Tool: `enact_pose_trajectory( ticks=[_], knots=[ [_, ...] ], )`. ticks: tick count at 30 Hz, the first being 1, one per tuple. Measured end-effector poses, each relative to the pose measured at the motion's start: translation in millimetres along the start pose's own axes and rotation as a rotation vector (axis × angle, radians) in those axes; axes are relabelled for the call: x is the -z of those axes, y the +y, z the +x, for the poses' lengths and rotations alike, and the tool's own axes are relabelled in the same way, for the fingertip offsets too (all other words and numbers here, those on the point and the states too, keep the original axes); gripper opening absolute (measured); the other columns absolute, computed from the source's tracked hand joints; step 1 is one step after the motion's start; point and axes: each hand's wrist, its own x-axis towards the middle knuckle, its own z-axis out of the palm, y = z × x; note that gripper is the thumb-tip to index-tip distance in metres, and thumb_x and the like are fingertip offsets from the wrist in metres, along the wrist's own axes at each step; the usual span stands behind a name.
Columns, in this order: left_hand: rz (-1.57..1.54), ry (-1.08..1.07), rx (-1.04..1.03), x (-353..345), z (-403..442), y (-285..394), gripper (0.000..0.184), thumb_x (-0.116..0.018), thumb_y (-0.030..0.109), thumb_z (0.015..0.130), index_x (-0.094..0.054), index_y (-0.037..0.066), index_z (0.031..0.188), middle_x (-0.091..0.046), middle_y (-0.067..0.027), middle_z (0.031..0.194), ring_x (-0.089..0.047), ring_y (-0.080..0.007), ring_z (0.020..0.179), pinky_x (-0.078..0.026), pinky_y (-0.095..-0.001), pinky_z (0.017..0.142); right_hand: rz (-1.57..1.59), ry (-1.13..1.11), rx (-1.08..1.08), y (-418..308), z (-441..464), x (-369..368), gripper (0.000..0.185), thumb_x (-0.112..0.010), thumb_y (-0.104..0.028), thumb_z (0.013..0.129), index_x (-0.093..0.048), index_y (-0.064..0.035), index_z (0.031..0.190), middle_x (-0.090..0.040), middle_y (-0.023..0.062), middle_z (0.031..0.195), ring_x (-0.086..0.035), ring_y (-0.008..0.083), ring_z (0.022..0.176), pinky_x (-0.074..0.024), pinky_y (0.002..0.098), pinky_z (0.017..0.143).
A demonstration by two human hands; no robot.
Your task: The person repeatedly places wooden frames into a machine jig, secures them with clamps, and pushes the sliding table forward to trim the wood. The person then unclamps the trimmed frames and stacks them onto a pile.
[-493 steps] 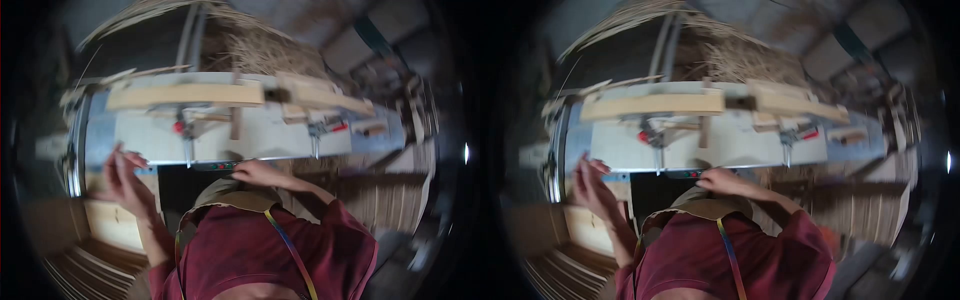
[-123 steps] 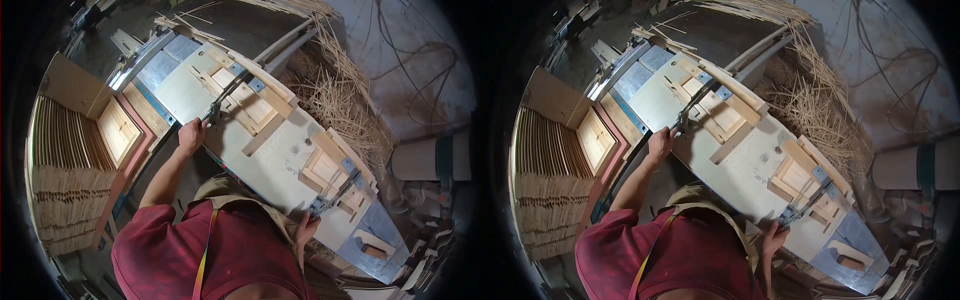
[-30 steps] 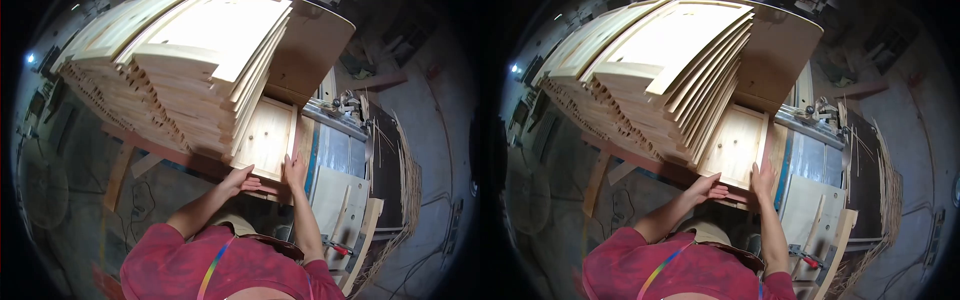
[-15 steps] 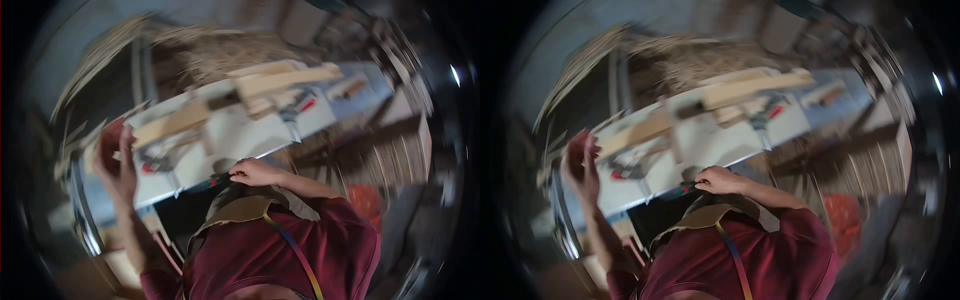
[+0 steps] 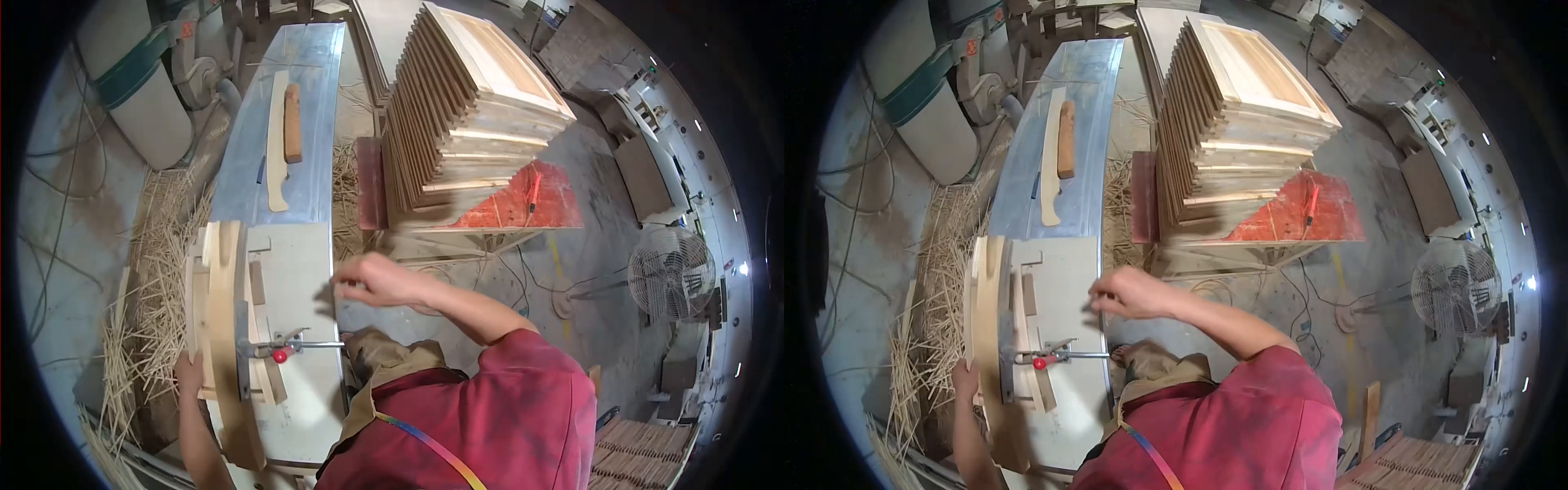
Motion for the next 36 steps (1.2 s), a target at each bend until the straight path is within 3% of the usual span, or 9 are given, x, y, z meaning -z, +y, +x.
enact_pose_trajectory(
  ticks=[4,8,10,13,14,16,21,26,36],
  knots=[
    [0.303,0.202,-0.104,22.1,-42.4,57.7,0.031,-0.06,0.021,0.1,-0.058,-0.005,0.117,-0.065,-0.0307,0.087,-0.065,-0.0467,0.084,-0.049,-0.0519,0.07,0.015,0.117,0.116,-33.6,90.9,43.0,0.024,-0.068,-0.022,0.092,-0.071,0.0011,0.097,-0.069,0.023,0.086,-0.068,0.0383,0.078,-0.0534,0.0437,0.07],
    [0.386,0.542,-0.051,100.3,-125.6,119.4,0.028,-0.055,0.025,0.103,-0.061,-0.002,0.106,-0.064,-0.0333,0.089,-0.06,-0.0534,0.084,-0.046,-0.057,0.07,0.03,0.097,0.355,-74.6,210.7,-10.1,0.032,-0.071,-0.032,0.093,-0.072,-0.0006,0.1,-0.068,0.0164,0.074,-0.066,0.0258,0.066,-0.0513,0.0381,0.062],
    [0.201,0.738,0.056,148.7,-172.7,140.1,0.029,-0.054,0.027,0.103,-0.062,-0.001,0.108,-0.066,-0.03,0.093,-0.064,-0.0479,0.081,-0.05,-0.0509,0.072,-0.145,-0.12,0.253,-133.9,255.5,-49.3,0.049,-0.071,-0.046,0.091,-0.07,0.0009,0.102,-0.068,0.0157,0.079,-0.066,0.0236,0.071,-0.0513,0.0389,0.065],
    [-0.514,0.958,0.195,191.4,-242.3,128.3,0.02,-0.058,0.026,0.102,-0.064,0.007,0.105,-0.072,-0.0073,0.093,-0.067,-0.02,0.083,-0.054,-0.0375,0.077,0.178,-0.454,0.277,-249.4,275.4,-133.4,0.068,-0.07,-0.065,0.086,-0.067,0.0,0.106,-0.068,0.0126,0.1,-0.062,0.0189,0.086,-0.0531,0.0371,0.076],
    [-0.666,1.049,-0.033,195.8,-256.1,73.2,0.019,-0.061,0.026,0.101,-0.063,0.007,0.103,-0.071,-0.0052,0.097,-0.065,-0.0192,0.085,-0.053,-0.0356,0.081,0.377,-0.446,0.362,-287.2,266.4,-167.6,0.057,-0.071,-0.054,0.09,-0.067,-0.0007,0.111,-0.069,0.0083,0.099,-0.063,0.017,0.084,-0.0536,0.0352,0.076],
    [-0.237,1.264,0.071,200.5,-325.9,80.5,0.026,-0.062,0.031,0.102,-0.063,0.006,0.104,-0.069,-0.007,0.096,-0.063,-0.0185,0.085,-0.052,-0.0344,0.082,0.613,-0.377,0.375,-365.8,262.8,-233.1,0.035,-0.071,-0.027,0.096,-0.063,-0.0011,0.119,-0.069,0.0025,0.094,-0.062,0.0126,0.08,-0.0528,0.0304,0.07],
    [-0.066,1.799,0.274,149.8,-531.6,79.1,0.02,-0.065,0.02,0.1,-0.065,0.0,0.101,-0.067,-0.0083,0.081,-0.062,-0.013,0.075,-0.05,-0.027,0.071,0.498,-0.654,0.673,-481.2,237.3,-359.8,0.042,-0.074,-0.026,0.094,-0.062,-0.0008,0.126,-0.071,0.008,0.104,-0.067,0.0151,0.088,-0.056,0.0321,0.076],
    [-0.223,1.481,0.882,-21.5,-615.5,100.1,0.018,-0.073,0.013,0.089,-0.067,-0.002,0.095,-0.067,-0.011,0.078,-0.063,-0.0182,0.07,-0.051,-0.0308,0.067,0.109,-1.003,0.852,-480.3,156.9,-507.5,0.058,-0.077,-0.024,0.09,-0.056,-0.0078,0.142,-0.07,0.0135,0.125,-0.068,0.0211,0.107,-0.0551,0.0345,0.092],
    [-0.025,1.344,0.915,-52.8,-580.1,122.4,0.013,-0.069,-0.004,0.084,-0.067,-0.002,0.097,-0.068,-0.0114,0.085,-0.06,-0.0138,0.065,-0.048,-0.0272,0.059,-0.118,-1.36,0.958,-395.3,100.9,-656.4,0.056,-0.081,-0.026,0.085,-0.063,-0.006,0.134,-0.07,0.015,0.123,-0.067,0.0256,0.112,-0.0502,0.036,0.099]
  ],
)
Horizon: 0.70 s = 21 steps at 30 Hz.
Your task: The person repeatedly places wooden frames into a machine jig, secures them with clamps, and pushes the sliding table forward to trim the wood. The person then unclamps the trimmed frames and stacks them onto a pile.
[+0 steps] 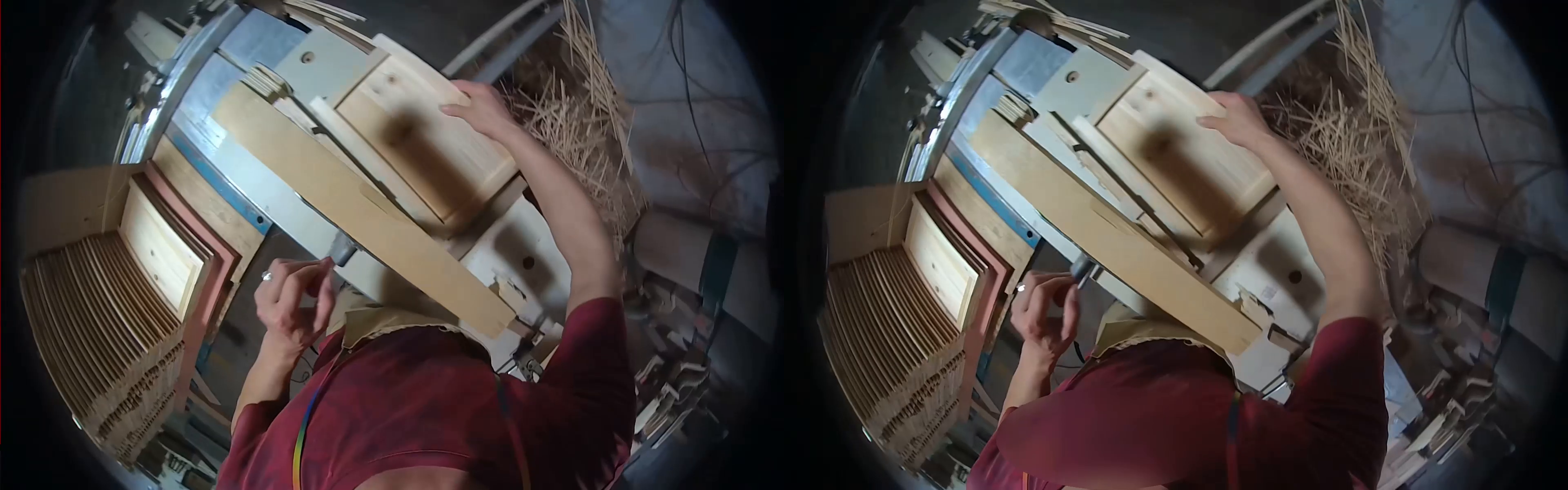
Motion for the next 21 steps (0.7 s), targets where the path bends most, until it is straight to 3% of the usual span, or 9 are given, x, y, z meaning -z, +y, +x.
enact_pose_trajectory(
  ticks=[2,9,13,15,19,21],
  knots=[
    [0.005,-0.012,0.027,2.2,-6.8,0.2,0.013,-0.069,-0.004,0.084,-0.067,-0.002,0.097,-0.068,-0.0112,0.085,-0.059,-0.0135,0.065,-0.048,-0.0267,0.059,-0.132,-0.045,0.117,22.3,6.3,-20.3,0.049,-0.081,-0.029,0.084,-0.069,-0.0094,0.127,-0.072,0.0148,0.117,-0.068,0.026,0.106,-0.0515,0.0369,0.094],
    [0.104,-0.029,0.25,15.1,-36.3,8.5,0.012,-0.068,-0.007,0.081,-0.066,-0.002,0.092,-0.067,-0.012,0.082,-0.062,-0.0169,0.064,-0.049,-0.0258,0.06,0.055,-0.023,0.082,41.6,-14.7,-33.2,0.047,-0.081,-0.032,0.083,-0.07,-0.0122,0.124,-0.074,0.0138,0.108,-0.07,0.0255,0.098,-0.0529,0.0376,0.089],
    [0.072,-0.17,0.389,21.2,-30.4,1.5,0.011,-0.071,0.003,0.085,-0.067,-0.002,0.094,-0.07,-0.0162,0.087,-0.066,-0.0213,0.07,-0.052,-0.0304,0.066,0.041,-0.062,-0.007,37.6,-11.1,-33.1,0.046,-0.08,-0.034,0.084,-0.071,-0.0124,0.124,-0.074,0.0134,0.11,-0.07,0.024,0.1,-0.0527,0.0374,0.091],
    [0.156,-0.335,0.46,11.7,-12.2,-7.8,0.028,-0.075,0.024,0.09,-0.068,-0.002,0.096,-0.071,-0.0203,0.09,-0.071,-0.0267,0.078,-0.054,-0.0375,0.072,-0.007,-0.032,0.073,43.9,-7.4,-35.2,0.052,-0.08,-0.04,0.083,-0.069,-0.0132,0.126,-0.073,0.0137,0.113,-0.07,0.0272,0.103,-0.0531,0.0382,0.092],
    [0.132,-0.352,0.303,-51.1,-12.2,-54.1,0.045,-0.075,0.04,0.092,-0.068,-0.004,0.099,-0.07,-0.0183,0.084,-0.066,-0.0271,0.077,-0.053,-0.037,0.075,-0.024,0.001,0.108,54.7,-12.7,-47.6,0.059,-0.078,-0.045,0.084,-0.066,-0.0126,0.131,-0.072,0.0153,0.119,-0.068,0.0302,0.109,-0.0527,0.0391,0.096],
    [0.164,-0.582,0.538,-65.1,-0.9,-58.6,0.054,-0.074,0.048,0.09,-0.067,-0.005,0.102,-0.071,-0.0231,0.09,-0.069,-0.0352,0.085,-0.054,-0.0416,0.077,-0.043,0.036,0.107,58.1,-9.5,-29.9,0.061,-0.077,-0.046,0.085,-0.064,-0.012,0.133,-0.071,0.016,0.121,-0.068,0.0309,0.112,-0.0524,0.0393,0.098]
  ],
)
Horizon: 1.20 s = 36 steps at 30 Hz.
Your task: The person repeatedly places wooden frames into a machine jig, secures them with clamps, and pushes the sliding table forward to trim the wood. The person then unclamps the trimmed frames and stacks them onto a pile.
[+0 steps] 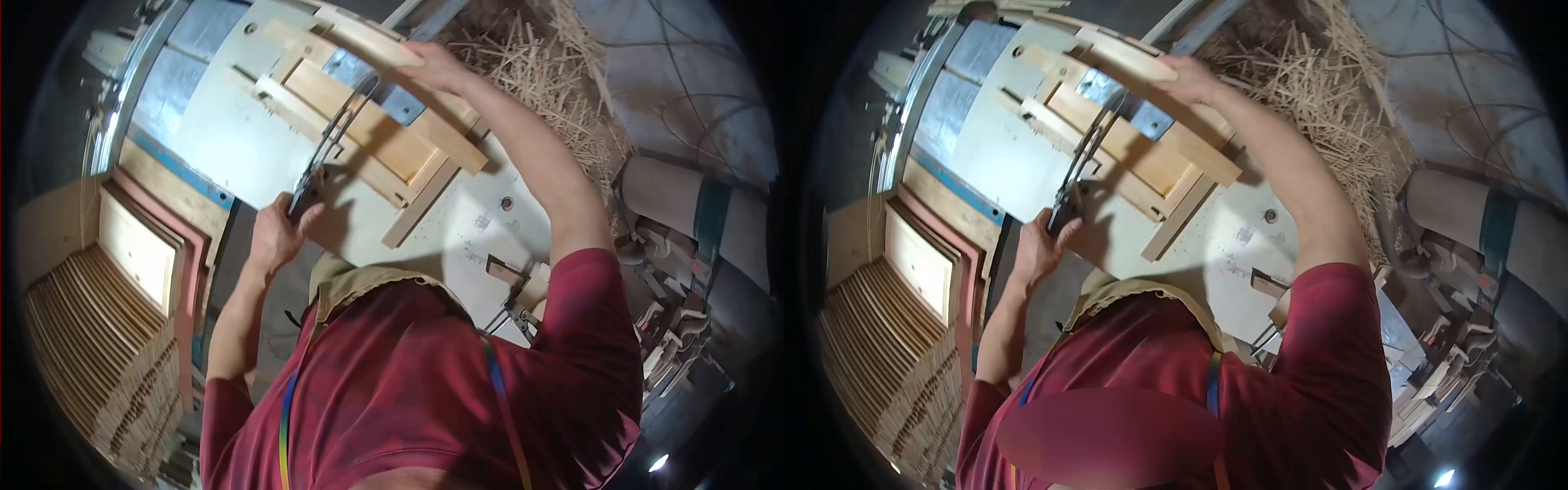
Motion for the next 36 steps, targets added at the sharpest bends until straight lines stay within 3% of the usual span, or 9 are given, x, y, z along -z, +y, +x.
enact_pose_trajectory(
  ticks=[6,9,12,18,23,25,29,32,36],
  knots=[
    [-0.019,-0.183,0.128,2.3,-3.9,6.9,0.065,-0.072,0.051,0.09,-0.059,-0.007,0.116,-0.067,-0.0308,0.109,-0.066,-0.0435,0.101,-0.053,-0.047,0.086,-0.132,0.087,-0.257,-25.8,-72.3,105.0,0.063,-0.069,-0.051,0.091,-0.06,-0.0072,0.137,-0.068,0.0218,0.124,-0.065,0.0346,0.115,-0.0518,0.0423,0.101],
    [0.188,0.207,-0.204,-10.7,-14.4,-5.3,0.072,-0.075,0.046,0.09,-0.049,-0.007,0.131,-0.058,-0.0343,0.124,-0.059,-0.0466,0.114,-0.049,-0.0491,0.095,-0.396,0.275,-0.222,-67.7,-193.7,187.6,0.06,-0.066,-0.048,0.094,-0.061,-0.0046,0.136,-0.071,0.0201,0.114,-0.069,0.0349,0.106,-0.0538,0.0442,0.096],
    [-0.091,0.532,-0.593,-21.3,-10.9,13.1,0.069,-0.076,0.03,0.092,-0.045,-0.007,0.141,-0.051,-0.0276,0.136,-0.051,-0.0384,0.125,-0.04,-0.0431,0.108,-0.477,0.381,-0.499,-169.2,-376.4,233.1,0.054,-0.07,-0.038,0.094,-0.06,-0.0052,0.136,-0.071,0.0189,0.115,-0.07,0.0323,0.104,-0.0545,0.0423,0.091],
    [-0.436,0.332,-1.45,16.1,-24.4,191.0,0.05,-0.065,0.016,0.1,-0.047,-0.003,0.143,-0.051,-0.0197,0.143,-0.051,-0.0288,0.127,-0.04,-0.04,0.109,-0.971,0.864,-1.328,-323.6,-673.4,149.8,0.058,-0.079,-0.039,0.084,-0.064,-0.0039,0.127,-0.068,0.0198,0.117,-0.063,0.0343,0.113,-0.0519,0.0436,0.094],
    [-0.429,0.11,-1.517,2.8,-58.5,302.0,0.048,-0.065,0.011,0.099,-0.048,-0.004,0.142,-0.055,-0.0182,0.139,-0.054,-0.0265,0.125,-0.043,-0.038,0.108,-1.429,0.972,-1.953,-430.7,-897.7,45.6,0.067,-0.088,-0.039,0.069,-0.068,-0.0025,0.12,-0.068,0.0153,0.119,-0.058,0.0353,0.12,-0.0507,0.0443,0.098],
    [-0.456,-0.097,-1.516,-17.3,-80.1,331.1,0.046,-0.064,0.006,0.098,-0.049,-0.004,0.141,-0.057,-0.0173,0.135,-0.057,-0.025,0.121,-0.045,-0.0371,0.105,-0.945,1.023,-2.055,-450.9,-940.6,3.6,0.061,-0.088,-0.035,0.07,-0.069,-0.0031,0.119,-0.07,0.015,0.109,-0.06,0.0324,0.114,-0.0516,0.0445,0.096],
    [-0.526,-0.407,-1.572,-67.3,-116.3,346.9,0.044,-0.064,0.004,0.098,-0.051,-0.004,0.138,-0.061,-0.0152,0.127,-0.06,-0.0221,0.114,-0.047,-0.034,0.101,-1.09,0.899,-1.988,-458.2,-879.8,5.6,0.052,-0.082,-0.018,0.076,-0.068,-0.0025,0.123,-0.068,0.0134,0.098,-0.063,0.0304,0.098,-0.0529,0.0414,0.089],
    [-0.435,-0.723,-1.645,-86.0,-130.0,360.9,0.041,-0.063,0.004,0.099,-0.052,-0.004,0.137,-0.063,-0.0145,0.122,-0.063,-0.0219,0.109,-0.05,-0.0334,0.097,-1.458,0.959,-1.613,-455.1,-811.5,24.4,0.039,-0.074,-0.005,0.079,-0.071,-0.0048,0.118,-0.063,0.0094,0.087,-0.059,0.0257,0.083,-0.0531,0.0383,0.073],
    [-0.561,-1.347,-1.178,-87.3,-185.5,401.0,0.044,-0.061,0.015,0.102,-0.049,-0.005,0.139,-0.065,-0.0175,0.122,-0.066,-0.0249,0.107,-0.055,-0.0358,0.093,-1.561,0.994,-1.163,-436.2,-713.5,56.9,0.033,-0.071,-0.011,0.08,-0.072,-0.0074,0.112,-0.057,0.0038,0.082,-0.056,0.0208,0.079,-0.0508,0.0338,0.067]
  ],
)
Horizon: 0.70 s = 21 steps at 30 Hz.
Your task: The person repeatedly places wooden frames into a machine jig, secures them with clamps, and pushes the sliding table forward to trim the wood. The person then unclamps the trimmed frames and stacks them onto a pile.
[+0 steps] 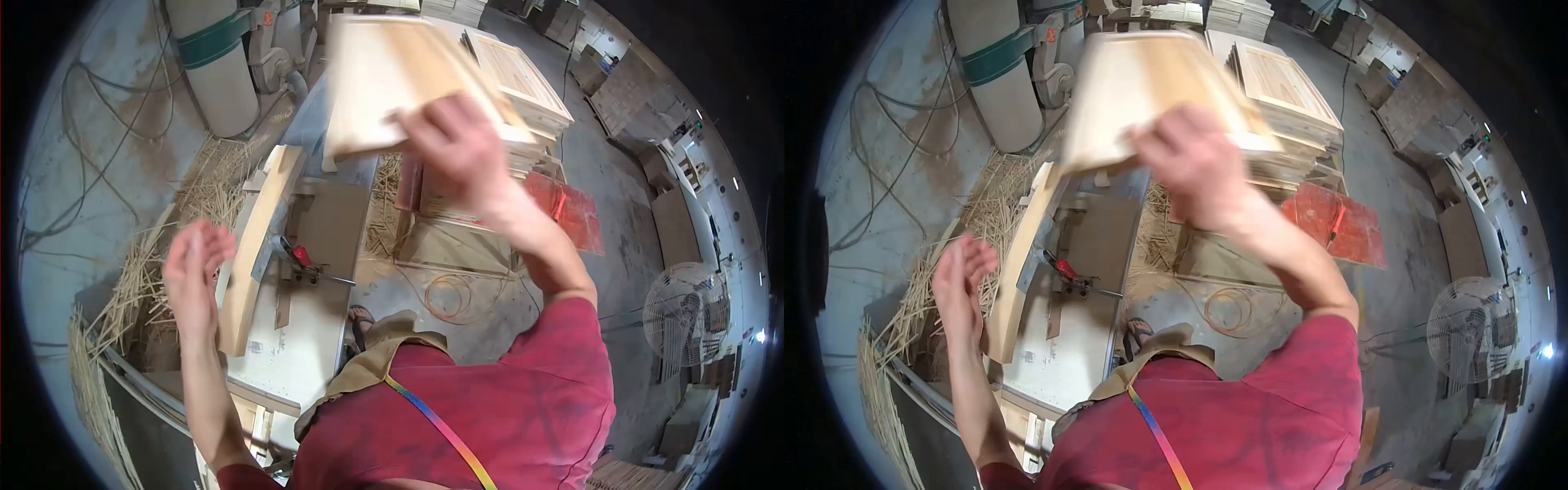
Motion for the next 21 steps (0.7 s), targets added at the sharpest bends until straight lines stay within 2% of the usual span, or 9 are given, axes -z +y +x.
enact_pose_trajectory(
  ticks=[1,5,9,13,16,18,19,20,21],
  knots=[
    [-0.278,-0.042,0.07,-10.2,10.0,13.0,0.044,-0.06,0.014,0.102,-0.047,-0.008,0.139,-0.064,-0.0185,0.123,-0.068,-0.0272,0.106,-0.057,-0.0376,0.091,0.068,0.028,0.079,-27.0,13.5,-5.0,0.032,-0.07,-0.014,0.079,-0.072,-0.0079,0.111,-0.055,0.0023,0.081,-0.056,0.0197,0.078,-0.0503,0.0328,0.067],
    [-0.616,-0.01,0.262,-5.0,39.0,35.1,0.05,-0.061,0.018,0.102,-0.045,-0.009,0.14,-0.064,-0.0202,0.126,-0.067,-0.0289,0.111,-0.058,-0.0411,0.093,0.5,0.314,0.365,-122.0,60.0,-51.2,0.029,-0.068,-0.017,0.078,-0.071,-0.0118,0.106,-0.055,0.0015,0.084,-0.058,0.0192,0.079,-0.0508,0.0333,0.069],
    [-0.215,0.419,0.134,102.9,12.9,7.2,0.055,-0.066,0.021,0.099,-0.046,-0.009,0.14,-0.062,-0.0207,0.132,-0.066,-0.0288,0.113,-0.057,-0.0401,0.097,0.751,0.401,0.246,-138.9,49.9,-93.9,0.029,-0.071,-0.021,0.076,-0.07,-0.0097,0.103,-0.058,0.0042,0.088,-0.06,0.0208,0.082,-0.052,0.0345,0.072],
    [0.151,0.797,0.24,226.6,-6.4,7.9,0.057,-0.066,0.025,0.1,-0.046,-0.006,0.143,-0.062,-0.0194,0.135,-0.066,-0.0276,0.114,-0.055,-0.0387,0.099,0.814,-0.15,-0.221,-103.3,-38.6,-162.0,0.043,-0.081,-0.036,0.079,-0.069,-0.0055,0.106,-0.063,0.0136,0.094,-0.063,0.0305,0.084,-0.0533,0.0391,0.074],
    [0.499,0.658,0.305,266.0,-12.6,-6.8,0.056,-0.069,0.024,0.097,-0.05,-0.007,0.14,-0.065,-0.0179,0.129,-0.067,-0.0257,0.109,-0.053,-0.0369,0.096,1.075,-0.372,-0.393,-128.3,-67.5,-178.5,0.04,-0.077,-0.038,0.085,-0.069,-0.0055,0.106,-0.064,0.0148,0.092,-0.063,0.0332,0.078,-0.0534,0.0416,0.07],
    [1.053,0.369,0.408,267.9,15.7,-50.0,0.05,-0.07,0.024,0.094,-0.058,-0.007,0.132,-0.069,-0.0173,0.119,-0.067,-0.0236,0.103,-0.051,-0.0371,0.091,1.215,-0.473,-0.392,-145.8,-71.1,-179.3,0.032,-0.072,-0.036,0.089,-0.068,-0.0061,0.098,-0.064,0.0151,0.085,-0.063,0.0345,0.072,-0.0523,0.0443,0.064],
    [0.792,0.226,0.301,246.0,21.2,-72.2,0.045,-0.07,0.025,0.093,-0.063,-0.007,0.123,-0.071,-0.0178,0.111,-0.066,-0.024,0.098,-0.051,-0.0385,0.087,1.271,-0.451,-0.343,-157.0,-78.4,-185.6,0.03,-0.07,-0.035,0.09,-0.066,-0.0061,0.094,-0.063,0.0152,0.082,-0.064,0.035,0.071,-0.0518,0.0454,0.063],
    [1.042,0.043,0.43,282.6,30.3,-106.5,0.047,-0.07,0.027,0.092,-0.063,-0.007,0.124,-0.071,-0.0188,0.108,-0.066,-0.0259,0.096,-0.051,-0.0401,0.088,1.291,-0.428,-0.313,-168.9,-83.7,-193.6,0.029,-0.069,-0.035,0.091,-0.064,-0.0061,0.089,-0.062,0.0153,0.079,-0.064,0.0355,0.071,-0.0514,0.0465,0.062],
    [1.118,0.025,0.448,271.6,42.3,-127.1,0.042,-0.071,0.017,0.087,-0.066,-0.005,0.123,-0.071,-0.0199,0.112,-0.066,-0.026,0.103,-0.049,-0.0405,0.096,1.35,-0.366,-0.38,-175.9,-81.1,-191.7,0.028,-0.068,-0.033,0.091,-0.06,-0.007,0.083,-0.061,0.0143,0.074,-0.063,0.0371,0.068,-0.0503,0.0486,0.059]
  ],
)
